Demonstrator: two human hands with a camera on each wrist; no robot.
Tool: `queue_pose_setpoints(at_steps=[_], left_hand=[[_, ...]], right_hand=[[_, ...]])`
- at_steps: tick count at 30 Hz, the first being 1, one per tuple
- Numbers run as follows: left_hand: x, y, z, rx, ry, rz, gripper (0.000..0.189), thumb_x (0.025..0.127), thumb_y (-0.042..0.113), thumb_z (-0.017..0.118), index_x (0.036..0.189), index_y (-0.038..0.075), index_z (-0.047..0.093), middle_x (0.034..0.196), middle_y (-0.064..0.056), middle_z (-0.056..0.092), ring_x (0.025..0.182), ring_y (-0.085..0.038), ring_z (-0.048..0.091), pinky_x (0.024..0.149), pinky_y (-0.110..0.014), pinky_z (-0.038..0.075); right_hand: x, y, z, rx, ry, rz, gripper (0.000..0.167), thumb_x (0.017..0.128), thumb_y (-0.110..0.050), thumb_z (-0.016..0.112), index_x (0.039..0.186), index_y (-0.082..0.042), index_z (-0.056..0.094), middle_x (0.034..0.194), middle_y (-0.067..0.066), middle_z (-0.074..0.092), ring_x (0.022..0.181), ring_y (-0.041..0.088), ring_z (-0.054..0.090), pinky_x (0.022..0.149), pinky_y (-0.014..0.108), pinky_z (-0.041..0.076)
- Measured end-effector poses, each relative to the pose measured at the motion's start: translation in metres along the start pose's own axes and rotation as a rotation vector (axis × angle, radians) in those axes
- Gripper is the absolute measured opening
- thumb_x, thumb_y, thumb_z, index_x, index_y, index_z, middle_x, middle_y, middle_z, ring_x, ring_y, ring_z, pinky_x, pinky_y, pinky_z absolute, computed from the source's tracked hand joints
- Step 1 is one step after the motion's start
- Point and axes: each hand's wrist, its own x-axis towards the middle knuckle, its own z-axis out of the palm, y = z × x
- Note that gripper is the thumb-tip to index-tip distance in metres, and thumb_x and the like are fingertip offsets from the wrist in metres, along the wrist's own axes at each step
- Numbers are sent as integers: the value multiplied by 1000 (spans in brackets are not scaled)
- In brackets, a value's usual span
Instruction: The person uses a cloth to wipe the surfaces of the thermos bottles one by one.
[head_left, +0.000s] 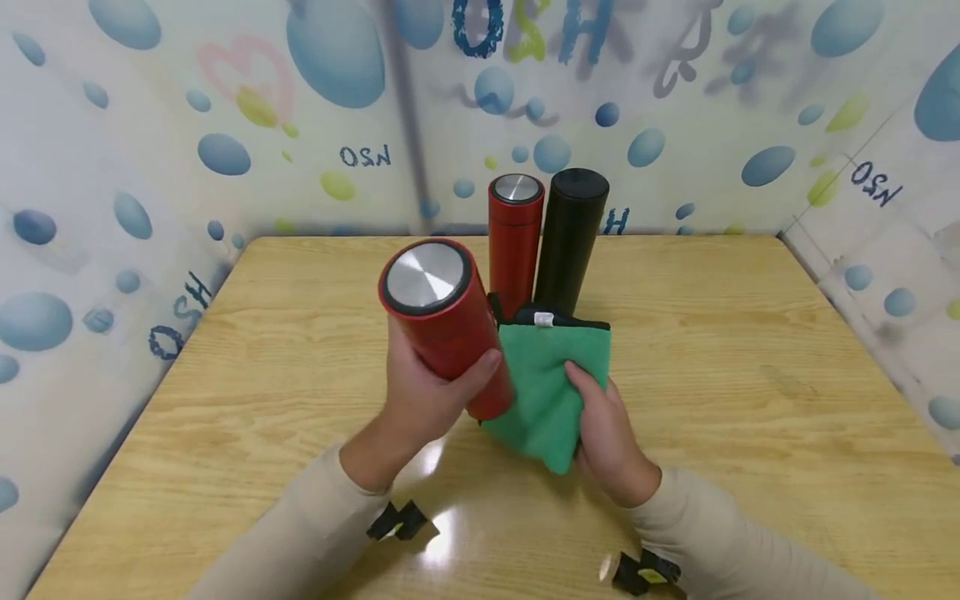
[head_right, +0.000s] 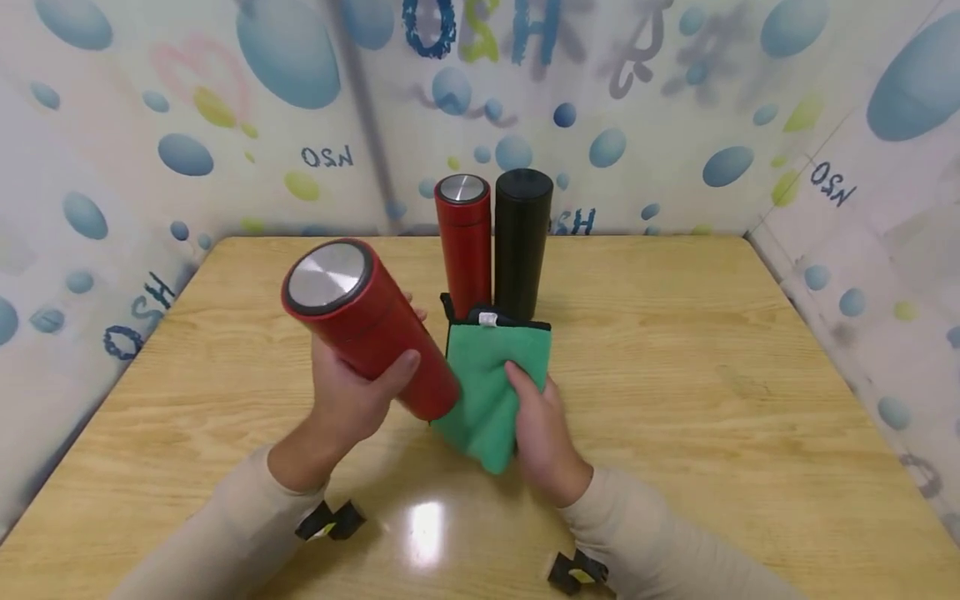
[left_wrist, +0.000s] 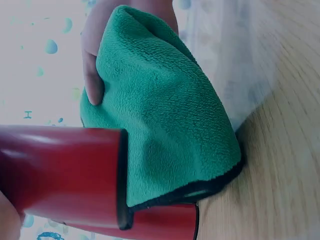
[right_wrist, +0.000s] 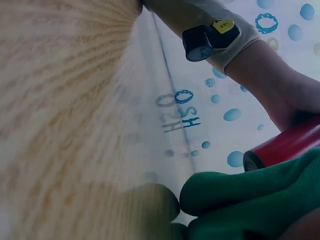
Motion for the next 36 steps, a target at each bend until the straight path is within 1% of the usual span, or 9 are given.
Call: queue_pose_setpoints(at_steps=[4,8,13,16,19,25,29,33,36], left_hand=[[-2,0,4,-129,7,90,64,82,38,80,129,12,45,116,-5,63,107,-24,64,91,-36,58],[1,-2,7,-236,28,173,63,83,36,80,127,7,46,113,-7,65,102,-23,68,90,-38,59],[2,-3,9,-229,65,223,65,82,35,80,128,4,46,116,-6,64,102,-23,70,90,-37,59],[4,-3,9,-198,83,236,66,82,36,81,128,4,46,115,-6,64,102,-24,70,90,-37,59],[5,-4,9,-189,84,232,66,82,36,81,128,5,46,115,-6,64,101,-24,70,91,-37,59],[3,-1,10,-167,35,180,66,83,40,80,128,8,45,114,-7,63,104,-24,68,91,-38,59],[5,-4,7,-163,68,203,67,81,39,81,128,6,45,114,-7,64,102,-24,69,91,-36,59],[12,-12,-9,-106,121,185,74,79,33,84,133,5,41,117,-6,62,102,-25,68,90,-34,59],[23,-23,-32,49,153,102,75,79,20,82,138,7,37,122,-6,59,110,-23,63,91,-32,57]], right_hand=[[0,1,1,48,-31,69,28,108,-31,36,128,-11,43,108,-6,61,101,7,63,92,27,55],[0,0,2,70,-83,118,29,108,-33,37,125,-11,45,105,-7,65,98,6,65,90,28,56],[-3,-4,1,35,-175,173,32,108,-35,36,128,-11,43,107,-8,64,101,6,65,91,29,55],[-4,-6,1,30,-185,180,33,108,-34,37,130,-11,42,109,-8,64,102,7,65,92,30,55],[-4,-8,2,30,-163,169,33,107,-33,38,130,-10,41,109,-8,63,102,7,65,91,29,55],[-4,-7,2,50,-151,160,30,107,-32,39,127,-11,44,108,-9,66,101,7,66,90,29,56],[-3,-1,2,36,-157,162,32,106,-33,40,129,-10,44,110,-8,64,102,7,65,91,29,55],[-1,6,0,-17,-133,179,36,105,-34,42,132,-9,42,113,-5,59,105,9,60,95,28,51],[-2,9,-6,-48,-95,190,39,104,-34,43,134,-8,42,116,-3,56,106,10,58,95,27,50]])
